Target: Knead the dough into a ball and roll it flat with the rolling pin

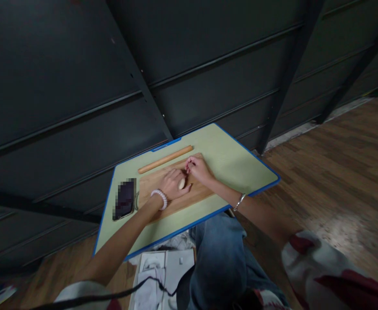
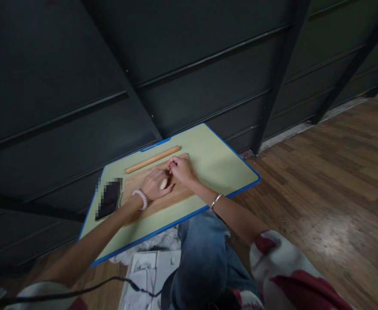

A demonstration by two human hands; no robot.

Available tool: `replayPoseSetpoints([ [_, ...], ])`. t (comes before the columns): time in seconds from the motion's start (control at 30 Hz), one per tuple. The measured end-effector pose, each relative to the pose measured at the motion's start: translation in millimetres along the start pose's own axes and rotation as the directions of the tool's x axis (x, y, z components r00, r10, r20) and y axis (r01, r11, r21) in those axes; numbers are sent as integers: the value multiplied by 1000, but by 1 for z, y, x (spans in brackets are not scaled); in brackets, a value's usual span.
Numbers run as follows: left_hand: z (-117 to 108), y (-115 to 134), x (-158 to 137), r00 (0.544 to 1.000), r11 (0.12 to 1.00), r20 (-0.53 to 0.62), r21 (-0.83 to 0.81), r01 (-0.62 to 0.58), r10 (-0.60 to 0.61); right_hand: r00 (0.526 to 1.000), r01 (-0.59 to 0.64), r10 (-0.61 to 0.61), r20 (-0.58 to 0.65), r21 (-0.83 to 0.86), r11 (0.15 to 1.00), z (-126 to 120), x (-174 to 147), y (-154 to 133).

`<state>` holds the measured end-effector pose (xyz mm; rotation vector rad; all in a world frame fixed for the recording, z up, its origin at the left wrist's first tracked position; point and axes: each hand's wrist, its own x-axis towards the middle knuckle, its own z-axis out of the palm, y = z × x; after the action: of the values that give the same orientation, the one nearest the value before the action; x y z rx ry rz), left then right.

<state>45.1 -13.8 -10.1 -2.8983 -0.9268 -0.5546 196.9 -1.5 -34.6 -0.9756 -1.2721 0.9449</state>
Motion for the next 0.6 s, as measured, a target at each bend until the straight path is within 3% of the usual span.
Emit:
replayPoseSetpoints([
  [0.2, 8, -7, 6, 995, 997, -58, -8, 83, -83, 998, -54, 55, -12, 40, 998, 2, -2, -4],
  [0.33, 14, -8, 15, 971, 973, -62, -23, 229, -230, 999, -34, 34, -4, 20, 999, 2, -1, -2],
  [0.47, 14, -9, 28, 877, 874, -46, -119, 470, -478, 996, 16, -16, -92, -2, 1000, 0, 2, 0],
  [0.6, 10, -11, 34, 749, 685, -21, -422, 594, -663, 983, -26, 22, -183, -15, 1000, -1, 4, 3],
])
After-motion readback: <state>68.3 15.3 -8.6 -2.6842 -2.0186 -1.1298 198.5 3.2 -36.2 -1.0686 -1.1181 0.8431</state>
